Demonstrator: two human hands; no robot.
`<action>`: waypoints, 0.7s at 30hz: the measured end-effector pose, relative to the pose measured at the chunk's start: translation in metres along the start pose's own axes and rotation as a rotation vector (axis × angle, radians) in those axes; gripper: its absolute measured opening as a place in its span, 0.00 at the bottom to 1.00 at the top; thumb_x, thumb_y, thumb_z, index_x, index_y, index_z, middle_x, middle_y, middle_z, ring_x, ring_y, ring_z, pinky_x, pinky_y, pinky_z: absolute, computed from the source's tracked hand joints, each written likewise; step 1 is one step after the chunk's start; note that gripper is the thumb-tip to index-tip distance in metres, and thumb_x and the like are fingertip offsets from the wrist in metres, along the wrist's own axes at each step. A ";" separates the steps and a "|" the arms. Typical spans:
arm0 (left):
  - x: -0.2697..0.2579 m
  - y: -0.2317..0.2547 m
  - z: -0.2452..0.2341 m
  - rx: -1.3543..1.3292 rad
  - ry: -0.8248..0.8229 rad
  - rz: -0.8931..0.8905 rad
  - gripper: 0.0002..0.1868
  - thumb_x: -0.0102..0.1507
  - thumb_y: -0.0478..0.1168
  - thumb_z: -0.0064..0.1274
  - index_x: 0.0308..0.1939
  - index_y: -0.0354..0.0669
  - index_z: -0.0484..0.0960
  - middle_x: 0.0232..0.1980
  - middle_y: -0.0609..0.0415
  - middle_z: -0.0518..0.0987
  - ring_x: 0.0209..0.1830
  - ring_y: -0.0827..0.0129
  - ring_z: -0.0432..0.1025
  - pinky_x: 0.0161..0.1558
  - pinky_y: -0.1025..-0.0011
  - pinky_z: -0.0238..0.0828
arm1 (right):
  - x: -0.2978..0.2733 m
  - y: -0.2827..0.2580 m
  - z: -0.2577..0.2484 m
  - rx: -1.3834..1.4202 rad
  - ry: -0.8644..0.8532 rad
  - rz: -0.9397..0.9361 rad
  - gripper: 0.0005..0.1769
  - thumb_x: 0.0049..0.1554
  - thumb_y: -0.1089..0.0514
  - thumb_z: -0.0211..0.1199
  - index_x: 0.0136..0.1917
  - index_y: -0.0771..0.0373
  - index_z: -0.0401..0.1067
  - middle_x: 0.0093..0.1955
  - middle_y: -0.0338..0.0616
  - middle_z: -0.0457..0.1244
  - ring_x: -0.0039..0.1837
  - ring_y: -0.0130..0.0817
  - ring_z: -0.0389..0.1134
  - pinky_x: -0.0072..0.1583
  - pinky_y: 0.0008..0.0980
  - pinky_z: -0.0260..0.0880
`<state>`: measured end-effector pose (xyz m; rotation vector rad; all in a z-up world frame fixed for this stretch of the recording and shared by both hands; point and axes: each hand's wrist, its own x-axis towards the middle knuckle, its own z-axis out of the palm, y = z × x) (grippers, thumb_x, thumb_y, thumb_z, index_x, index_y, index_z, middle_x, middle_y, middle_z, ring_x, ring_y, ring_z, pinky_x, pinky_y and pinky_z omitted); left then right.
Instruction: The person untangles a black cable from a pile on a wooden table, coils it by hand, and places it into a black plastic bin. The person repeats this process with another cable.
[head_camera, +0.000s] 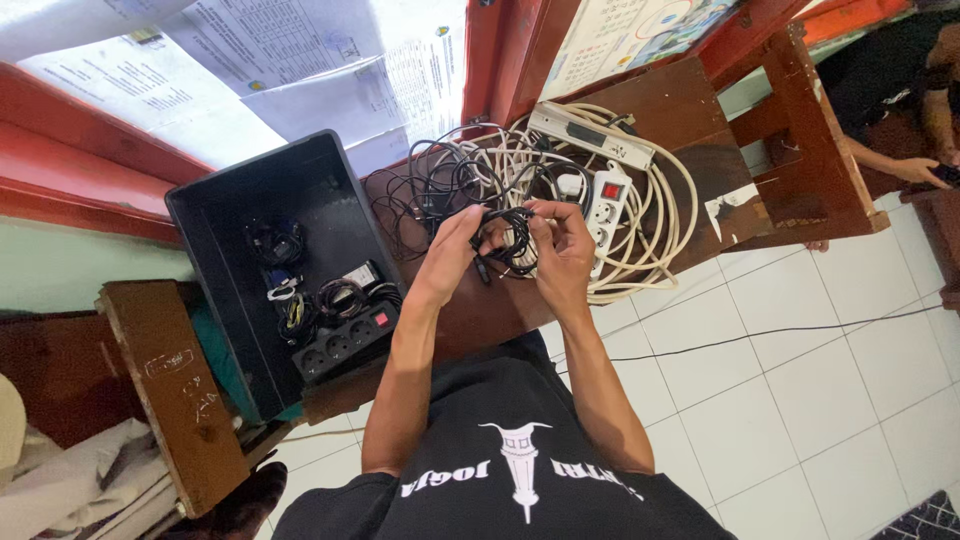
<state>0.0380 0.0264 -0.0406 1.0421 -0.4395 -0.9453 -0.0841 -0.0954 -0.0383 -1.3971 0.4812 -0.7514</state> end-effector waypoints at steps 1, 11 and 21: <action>0.000 -0.002 -0.001 -0.019 -0.003 -0.010 0.22 0.76 0.46 0.34 0.46 0.33 0.80 0.37 0.57 0.74 0.36 0.75 0.63 0.41 0.74 0.61 | 0.000 0.001 -0.001 -0.001 -0.001 0.003 0.09 0.66 0.59 0.62 0.57 0.65 0.69 0.59 0.45 0.67 0.59 0.25 0.68 0.63 0.27 0.69; 0.000 -0.006 0.006 -0.200 -0.004 0.040 0.23 0.76 0.45 0.35 0.45 0.30 0.81 0.34 0.59 0.70 0.37 0.74 0.62 0.44 0.74 0.58 | -0.003 -0.001 -0.001 -0.024 0.021 0.016 0.10 0.64 0.65 0.62 0.59 0.65 0.70 0.55 0.39 0.65 0.54 0.24 0.65 0.57 0.26 0.66; -0.002 -0.001 0.010 0.007 0.012 0.107 0.23 0.75 0.50 0.42 0.50 0.30 0.83 0.31 0.66 0.61 0.34 0.79 0.54 0.39 0.76 0.51 | -0.004 -0.011 0.004 -0.199 0.117 0.064 0.09 0.64 0.60 0.67 0.56 0.64 0.73 0.39 0.36 0.64 0.41 0.20 0.61 0.43 0.22 0.59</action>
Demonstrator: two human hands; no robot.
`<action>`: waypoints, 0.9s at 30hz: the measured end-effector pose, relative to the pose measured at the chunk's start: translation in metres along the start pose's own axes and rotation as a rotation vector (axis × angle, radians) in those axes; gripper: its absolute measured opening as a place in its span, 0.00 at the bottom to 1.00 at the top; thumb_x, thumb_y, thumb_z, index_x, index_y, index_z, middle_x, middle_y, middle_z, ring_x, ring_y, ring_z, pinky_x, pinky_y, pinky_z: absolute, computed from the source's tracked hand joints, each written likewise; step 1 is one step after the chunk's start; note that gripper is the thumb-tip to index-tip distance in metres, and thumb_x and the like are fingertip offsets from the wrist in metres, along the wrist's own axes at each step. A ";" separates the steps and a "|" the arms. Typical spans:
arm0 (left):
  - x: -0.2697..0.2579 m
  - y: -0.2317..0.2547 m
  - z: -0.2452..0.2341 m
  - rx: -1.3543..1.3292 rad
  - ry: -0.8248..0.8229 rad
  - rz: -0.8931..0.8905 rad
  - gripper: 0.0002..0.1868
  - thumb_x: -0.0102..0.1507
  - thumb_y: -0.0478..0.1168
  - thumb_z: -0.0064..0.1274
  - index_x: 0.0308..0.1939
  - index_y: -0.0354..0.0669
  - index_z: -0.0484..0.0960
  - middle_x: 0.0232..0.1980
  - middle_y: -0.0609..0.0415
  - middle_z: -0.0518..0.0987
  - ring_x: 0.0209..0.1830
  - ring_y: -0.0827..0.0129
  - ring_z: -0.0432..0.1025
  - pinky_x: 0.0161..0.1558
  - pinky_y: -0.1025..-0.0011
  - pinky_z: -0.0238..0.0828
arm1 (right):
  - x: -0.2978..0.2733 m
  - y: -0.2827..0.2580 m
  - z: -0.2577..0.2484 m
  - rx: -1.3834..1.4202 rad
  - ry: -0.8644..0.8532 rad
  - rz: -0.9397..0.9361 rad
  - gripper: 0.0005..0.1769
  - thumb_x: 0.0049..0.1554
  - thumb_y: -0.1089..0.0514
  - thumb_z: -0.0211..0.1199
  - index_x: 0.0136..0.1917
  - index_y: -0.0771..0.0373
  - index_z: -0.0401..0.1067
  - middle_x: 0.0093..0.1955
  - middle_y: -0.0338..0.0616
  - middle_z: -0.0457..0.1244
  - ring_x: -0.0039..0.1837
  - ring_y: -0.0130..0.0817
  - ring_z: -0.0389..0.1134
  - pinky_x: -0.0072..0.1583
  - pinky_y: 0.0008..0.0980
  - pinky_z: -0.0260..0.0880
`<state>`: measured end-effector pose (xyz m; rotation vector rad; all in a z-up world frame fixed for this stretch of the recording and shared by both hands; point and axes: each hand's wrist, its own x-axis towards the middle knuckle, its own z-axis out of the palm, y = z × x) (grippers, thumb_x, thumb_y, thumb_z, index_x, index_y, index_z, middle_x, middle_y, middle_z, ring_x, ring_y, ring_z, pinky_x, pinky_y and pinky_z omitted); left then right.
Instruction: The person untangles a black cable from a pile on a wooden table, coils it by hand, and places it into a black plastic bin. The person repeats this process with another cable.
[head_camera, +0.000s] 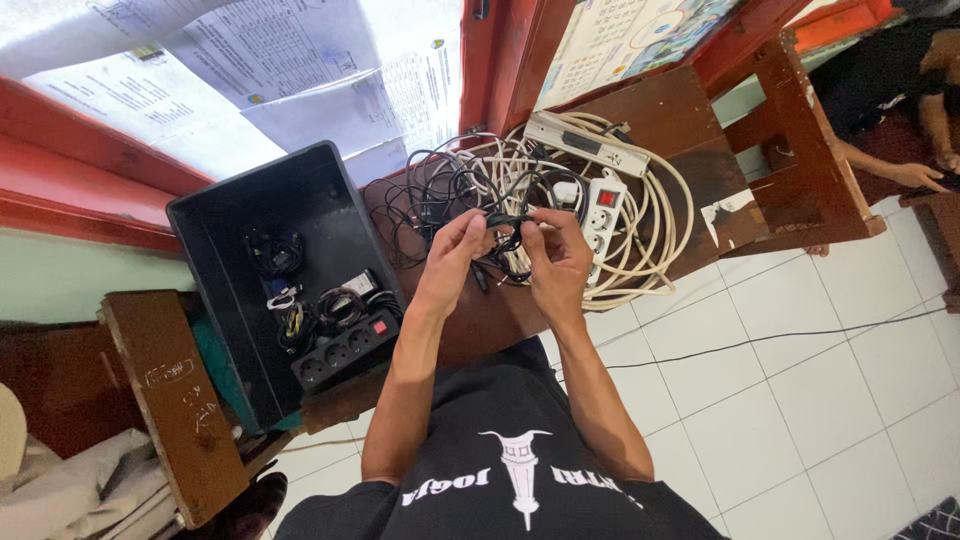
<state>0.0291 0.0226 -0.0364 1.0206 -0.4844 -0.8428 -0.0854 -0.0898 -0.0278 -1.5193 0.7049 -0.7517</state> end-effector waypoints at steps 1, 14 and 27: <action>-0.001 0.000 0.000 0.009 0.005 -0.003 0.23 0.75 0.50 0.43 0.49 0.30 0.83 0.31 0.66 0.61 0.34 0.79 0.54 0.39 0.76 0.50 | 0.000 0.000 -0.001 0.033 -0.010 -0.009 0.09 0.64 0.60 0.66 0.56 0.64 0.73 0.41 0.35 0.65 0.42 0.19 0.62 0.45 0.21 0.61; 0.002 -0.002 0.007 -0.249 0.042 -0.014 0.25 0.76 0.45 0.36 0.49 0.25 0.83 0.34 0.60 0.70 0.35 0.74 0.57 0.43 0.72 0.57 | 0.003 -0.002 -0.003 0.247 -0.091 0.085 0.15 0.65 0.55 0.61 0.62 0.63 0.68 0.53 0.35 0.65 0.49 0.22 0.69 0.47 0.25 0.73; -0.006 -0.006 -0.012 -0.033 0.206 -0.103 0.18 0.73 0.49 0.45 0.56 0.40 0.81 0.42 0.61 0.81 0.43 0.79 0.75 0.45 0.72 0.78 | 0.009 0.010 -0.001 0.206 -0.111 0.078 0.15 0.65 0.60 0.62 0.64 0.68 0.70 0.49 0.41 0.69 0.48 0.24 0.71 0.48 0.26 0.75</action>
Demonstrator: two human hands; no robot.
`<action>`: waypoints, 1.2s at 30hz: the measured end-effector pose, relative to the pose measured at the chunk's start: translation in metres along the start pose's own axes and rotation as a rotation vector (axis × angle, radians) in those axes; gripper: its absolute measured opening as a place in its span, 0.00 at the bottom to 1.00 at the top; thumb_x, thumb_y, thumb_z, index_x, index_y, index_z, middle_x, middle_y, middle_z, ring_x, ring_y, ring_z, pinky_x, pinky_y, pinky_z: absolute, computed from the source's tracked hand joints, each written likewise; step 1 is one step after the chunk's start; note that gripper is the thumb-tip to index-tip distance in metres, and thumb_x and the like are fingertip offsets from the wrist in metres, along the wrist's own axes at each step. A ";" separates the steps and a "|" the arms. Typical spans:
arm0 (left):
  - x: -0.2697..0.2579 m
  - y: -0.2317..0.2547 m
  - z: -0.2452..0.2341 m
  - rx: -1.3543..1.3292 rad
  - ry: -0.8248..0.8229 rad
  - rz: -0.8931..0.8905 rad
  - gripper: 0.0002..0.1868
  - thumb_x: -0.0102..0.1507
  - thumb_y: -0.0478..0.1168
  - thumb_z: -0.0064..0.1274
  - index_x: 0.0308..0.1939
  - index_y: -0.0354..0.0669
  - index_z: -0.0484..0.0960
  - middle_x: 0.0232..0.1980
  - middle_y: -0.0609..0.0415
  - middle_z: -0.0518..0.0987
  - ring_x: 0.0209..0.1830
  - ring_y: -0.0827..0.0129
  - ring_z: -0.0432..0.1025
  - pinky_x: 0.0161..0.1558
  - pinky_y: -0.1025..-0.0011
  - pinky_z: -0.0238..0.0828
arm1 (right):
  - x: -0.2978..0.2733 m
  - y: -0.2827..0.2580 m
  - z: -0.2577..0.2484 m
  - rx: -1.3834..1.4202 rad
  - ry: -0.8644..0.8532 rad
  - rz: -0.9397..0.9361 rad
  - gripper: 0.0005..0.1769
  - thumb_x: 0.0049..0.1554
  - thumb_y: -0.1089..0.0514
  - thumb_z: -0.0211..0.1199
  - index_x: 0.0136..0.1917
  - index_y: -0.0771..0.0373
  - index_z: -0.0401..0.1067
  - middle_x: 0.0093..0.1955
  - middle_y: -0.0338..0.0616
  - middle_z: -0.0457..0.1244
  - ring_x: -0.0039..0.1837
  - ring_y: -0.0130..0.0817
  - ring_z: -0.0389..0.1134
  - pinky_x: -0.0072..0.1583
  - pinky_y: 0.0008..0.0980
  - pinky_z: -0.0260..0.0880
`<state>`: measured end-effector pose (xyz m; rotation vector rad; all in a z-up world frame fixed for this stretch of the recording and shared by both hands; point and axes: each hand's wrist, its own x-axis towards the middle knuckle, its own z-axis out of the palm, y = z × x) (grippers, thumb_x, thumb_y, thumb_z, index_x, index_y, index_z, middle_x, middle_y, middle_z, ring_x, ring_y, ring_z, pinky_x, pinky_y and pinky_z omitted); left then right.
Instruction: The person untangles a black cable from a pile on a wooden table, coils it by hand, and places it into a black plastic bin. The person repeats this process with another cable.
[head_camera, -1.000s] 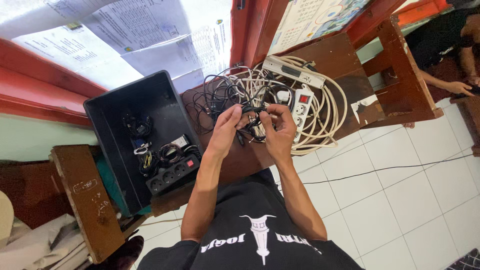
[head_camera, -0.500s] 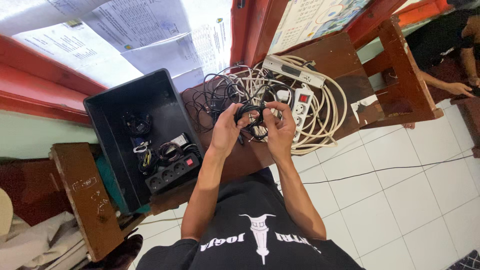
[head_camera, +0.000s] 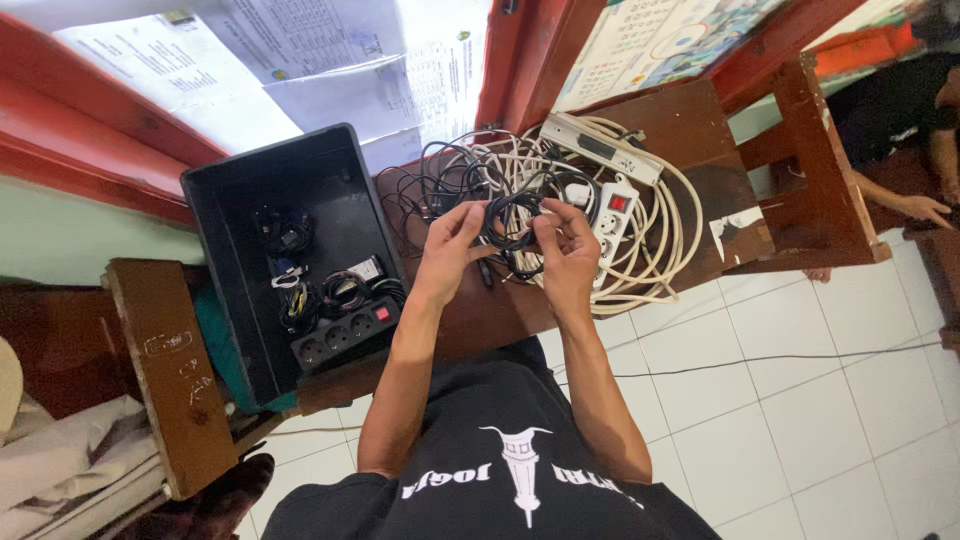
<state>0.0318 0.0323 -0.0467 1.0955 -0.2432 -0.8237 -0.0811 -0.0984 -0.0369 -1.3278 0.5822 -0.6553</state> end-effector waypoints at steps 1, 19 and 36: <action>-0.001 0.001 0.000 -0.010 0.002 0.007 0.18 0.72 0.49 0.47 0.57 0.40 0.80 0.43 0.61 0.81 0.44 0.79 0.75 0.46 0.72 0.78 | 0.001 -0.001 0.001 0.019 0.001 0.013 0.16 0.65 0.60 0.62 0.64 0.68 0.70 0.49 0.40 0.69 0.48 0.24 0.71 0.48 0.27 0.75; -0.009 -0.003 0.017 -0.281 0.020 0.063 0.17 0.73 0.45 0.48 0.58 0.35 0.78 0.42 0.55 0.80 0.42 0.71 0.76 0.48 0.70 0.77 | -0.004 -0.011 0.005 0.037 -0.029 -0.049 0.17 0.66 0.62 0.61 0.68 0.65 0.70 0.47 0.32 0.64 0.52 0.20 0.65 0.54 0.21 0.65; -0.026 0.008 0.017 -0.003 0.192 0.174 0.23 0.67 0.37 0.56 0.67 0.38 0.76 0.53 0.54 0.83 0.51 0.73 0.77 0.49 0.75 0.77 | 0.010 -0.019 0.009 0.002 -0.167 -0.013 0.17 0.64 0.60 0.64 0.65 0.63 0.70 0.43 0.37 0.69 0.38 0.20 0.65 0.42 0.22 0.66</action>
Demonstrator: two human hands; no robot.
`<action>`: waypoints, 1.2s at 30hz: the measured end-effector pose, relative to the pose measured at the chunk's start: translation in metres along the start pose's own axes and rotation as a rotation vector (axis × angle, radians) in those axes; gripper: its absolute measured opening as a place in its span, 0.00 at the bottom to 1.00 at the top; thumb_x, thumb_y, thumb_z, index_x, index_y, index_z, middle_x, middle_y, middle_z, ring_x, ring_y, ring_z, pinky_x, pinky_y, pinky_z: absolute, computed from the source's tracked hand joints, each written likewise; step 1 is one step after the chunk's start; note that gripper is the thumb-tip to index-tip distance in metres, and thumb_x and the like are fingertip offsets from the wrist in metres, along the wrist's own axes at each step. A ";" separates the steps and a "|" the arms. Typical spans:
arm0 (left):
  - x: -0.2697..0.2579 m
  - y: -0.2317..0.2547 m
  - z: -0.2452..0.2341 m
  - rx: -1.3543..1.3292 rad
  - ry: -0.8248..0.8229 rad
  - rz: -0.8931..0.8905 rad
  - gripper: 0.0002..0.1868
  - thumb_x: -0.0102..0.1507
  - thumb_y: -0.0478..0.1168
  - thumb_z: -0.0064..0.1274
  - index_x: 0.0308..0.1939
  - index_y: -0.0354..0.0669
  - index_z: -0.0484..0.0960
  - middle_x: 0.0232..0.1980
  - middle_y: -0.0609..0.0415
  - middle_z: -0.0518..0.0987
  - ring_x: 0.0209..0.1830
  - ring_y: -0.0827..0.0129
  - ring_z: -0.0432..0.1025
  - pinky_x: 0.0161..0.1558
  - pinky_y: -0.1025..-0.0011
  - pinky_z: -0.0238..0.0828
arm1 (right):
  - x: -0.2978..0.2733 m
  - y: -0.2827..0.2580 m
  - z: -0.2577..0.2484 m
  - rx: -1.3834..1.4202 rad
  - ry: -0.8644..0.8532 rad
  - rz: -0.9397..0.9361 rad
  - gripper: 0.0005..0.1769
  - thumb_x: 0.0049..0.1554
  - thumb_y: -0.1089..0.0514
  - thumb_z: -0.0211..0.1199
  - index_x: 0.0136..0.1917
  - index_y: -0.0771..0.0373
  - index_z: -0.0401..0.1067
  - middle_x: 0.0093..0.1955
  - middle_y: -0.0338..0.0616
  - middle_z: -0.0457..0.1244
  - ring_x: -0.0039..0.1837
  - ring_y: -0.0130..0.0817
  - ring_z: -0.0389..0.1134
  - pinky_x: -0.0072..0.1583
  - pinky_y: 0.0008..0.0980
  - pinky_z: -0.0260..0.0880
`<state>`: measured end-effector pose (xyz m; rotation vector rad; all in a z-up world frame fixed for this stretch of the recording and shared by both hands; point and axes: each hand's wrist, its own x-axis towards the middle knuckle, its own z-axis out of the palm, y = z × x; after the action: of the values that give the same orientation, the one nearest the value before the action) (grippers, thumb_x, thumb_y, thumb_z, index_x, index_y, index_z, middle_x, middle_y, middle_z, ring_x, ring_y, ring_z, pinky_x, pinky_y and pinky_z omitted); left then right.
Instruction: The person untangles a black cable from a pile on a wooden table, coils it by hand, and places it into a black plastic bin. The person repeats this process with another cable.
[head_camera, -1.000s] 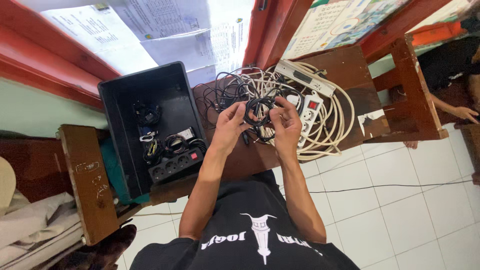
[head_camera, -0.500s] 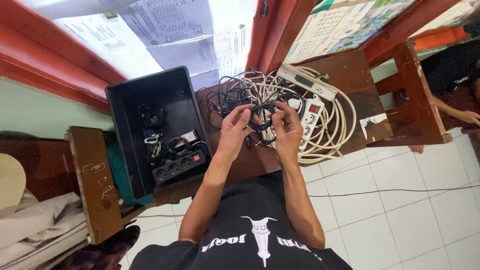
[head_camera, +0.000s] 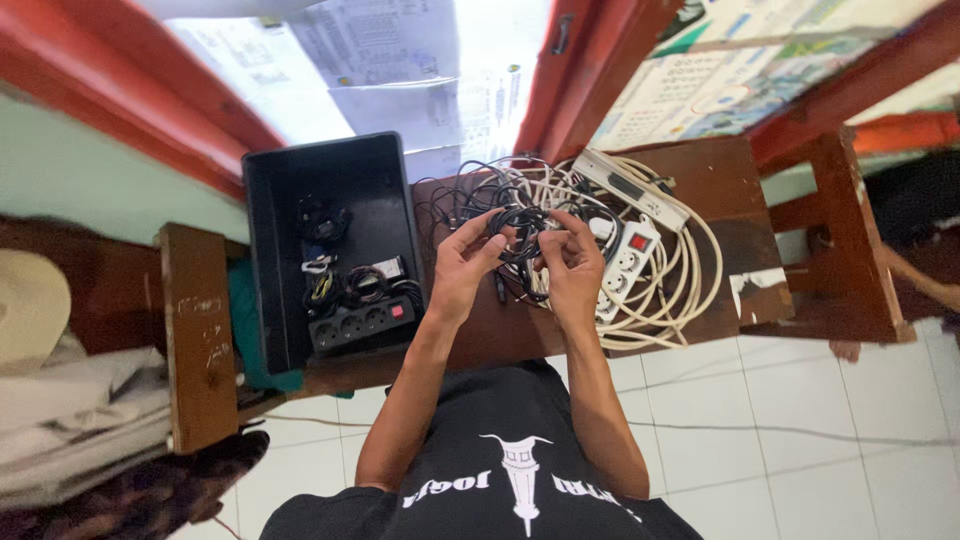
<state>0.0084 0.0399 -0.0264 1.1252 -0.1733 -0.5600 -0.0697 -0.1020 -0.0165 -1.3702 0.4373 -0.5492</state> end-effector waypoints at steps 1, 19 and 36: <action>-0.002 0.000 0.000 0.027 0.032 0.018 0.23 0.67 0.38 0.56 0.67 0.39 0.76 0.52 0.54 0.83 0.51 0.74 0.77 0.48 0.74 0.78 | 0.000 0.000 0.002 -0.005 -0.012 0.003 0.17 0.63 0.61 0.64 0.65 0.63 0.70 0.43 0.37 0.69 0.38 0.20 0.65 0.42 0.22 0.66; -0.060 -0.022 -0.061 0.075 0.757 0.219 0.17 0.67 0.38 0.58 0.59 0.38 0.78 0.41 0.59 0.77 0.34 0.79 0.75 0.34 0.77 0.80 | 0.004 0.042 0.074 -0.050 -0.631 0.120 0.22 0.63 0.63 0.62 0.69 0.65 0.66 0.47 0.41 0.67 0.44 0.24 0.69 0.46 0.25 0.73; -0.075 -0.090 -0.100 -0.005 1.218 0.374 0.18 0.67 0.32 0.55 0.60 0.33 0.73 0.51 0.50 0.79 0.41 0.74 0.74 0.40 0.75 0.75 | 0.011 0.066 0.139 -0.437 -1.087 0.042 0.23 0.60 0.62 0.62 0.67 0.66 0.65 0.44 0.47 0.71 0.43 0.28 0.74 0.46 0.27 0.74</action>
<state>-0.0448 0.1302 -0.1393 1.2176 0.6618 0.5021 0.0286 0.0085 -0.0602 -1.8433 -0.3280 0.3887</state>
